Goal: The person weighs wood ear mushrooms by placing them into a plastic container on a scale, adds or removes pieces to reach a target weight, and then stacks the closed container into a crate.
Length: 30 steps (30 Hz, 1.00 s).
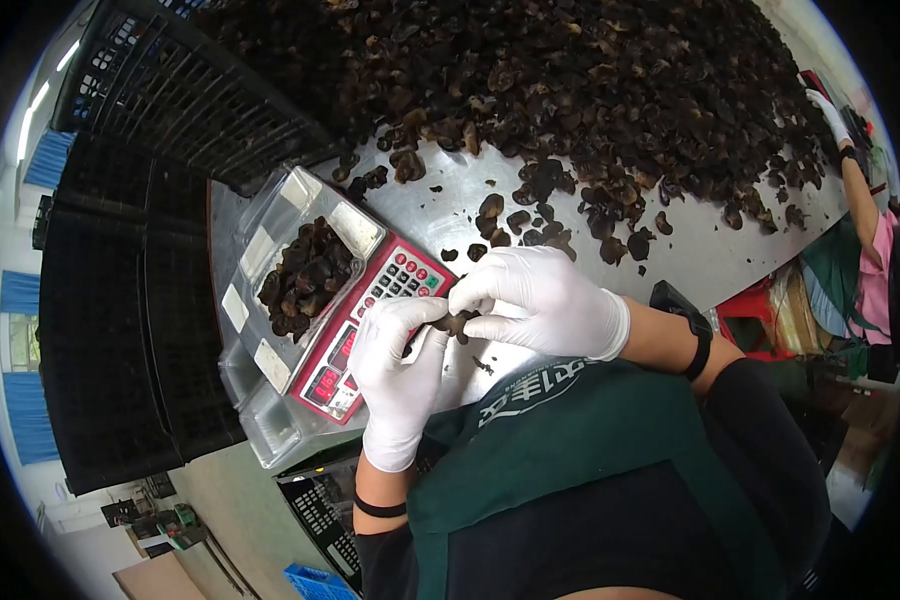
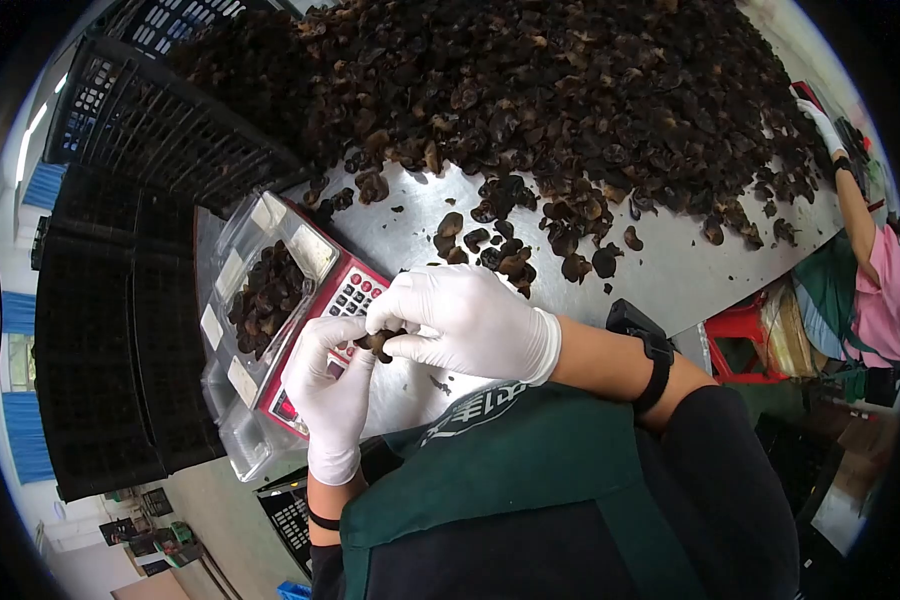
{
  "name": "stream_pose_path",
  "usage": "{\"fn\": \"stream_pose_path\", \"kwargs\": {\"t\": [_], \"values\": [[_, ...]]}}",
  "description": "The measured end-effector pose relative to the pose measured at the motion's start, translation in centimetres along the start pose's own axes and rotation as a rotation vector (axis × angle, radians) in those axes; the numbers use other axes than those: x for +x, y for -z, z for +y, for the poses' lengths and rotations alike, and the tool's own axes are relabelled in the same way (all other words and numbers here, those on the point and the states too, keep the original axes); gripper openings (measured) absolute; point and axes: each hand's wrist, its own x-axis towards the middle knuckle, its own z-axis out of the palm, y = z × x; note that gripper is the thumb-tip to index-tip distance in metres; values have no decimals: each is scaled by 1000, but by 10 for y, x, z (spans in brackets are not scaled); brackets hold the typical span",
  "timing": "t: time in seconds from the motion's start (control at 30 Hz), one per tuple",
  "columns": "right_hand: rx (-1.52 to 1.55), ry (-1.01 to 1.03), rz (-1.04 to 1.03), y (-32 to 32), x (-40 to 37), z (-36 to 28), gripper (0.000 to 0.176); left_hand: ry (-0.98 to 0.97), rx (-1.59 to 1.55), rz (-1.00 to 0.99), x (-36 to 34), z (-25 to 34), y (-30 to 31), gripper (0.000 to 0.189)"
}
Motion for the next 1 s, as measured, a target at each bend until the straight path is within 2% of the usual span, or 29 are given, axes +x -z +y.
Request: {"fn": "stream_pose_path", "kwargs": {"t": [0.13,0.37,0.63,0.77,0.83,0.93,1.0], "values": [[-183,158,-3,-1,-2,-2,17,-34,2,-75,0,1,0,27],[-116,121,-58,0,-9,3,15,-3,-21,-138,-5,2,0,26],[-284,128,-174,0,-10,1,15,30,-3,-227,-6,3,0,23],[-265,115,-196,-2,-9,1,15,28,-12,-215,-8,-3,-2,22],[25,-60,-206,2,-11,2,13,10,-118,-179,-10,-7,-5,22],[202,-166,-102,7,-14,5,14,-52,-160,-120,-15,-17,-6,22],[143,-181,-128,11,-12,2,12,-44,-171,-122,-18,-21,-6,21]]}}
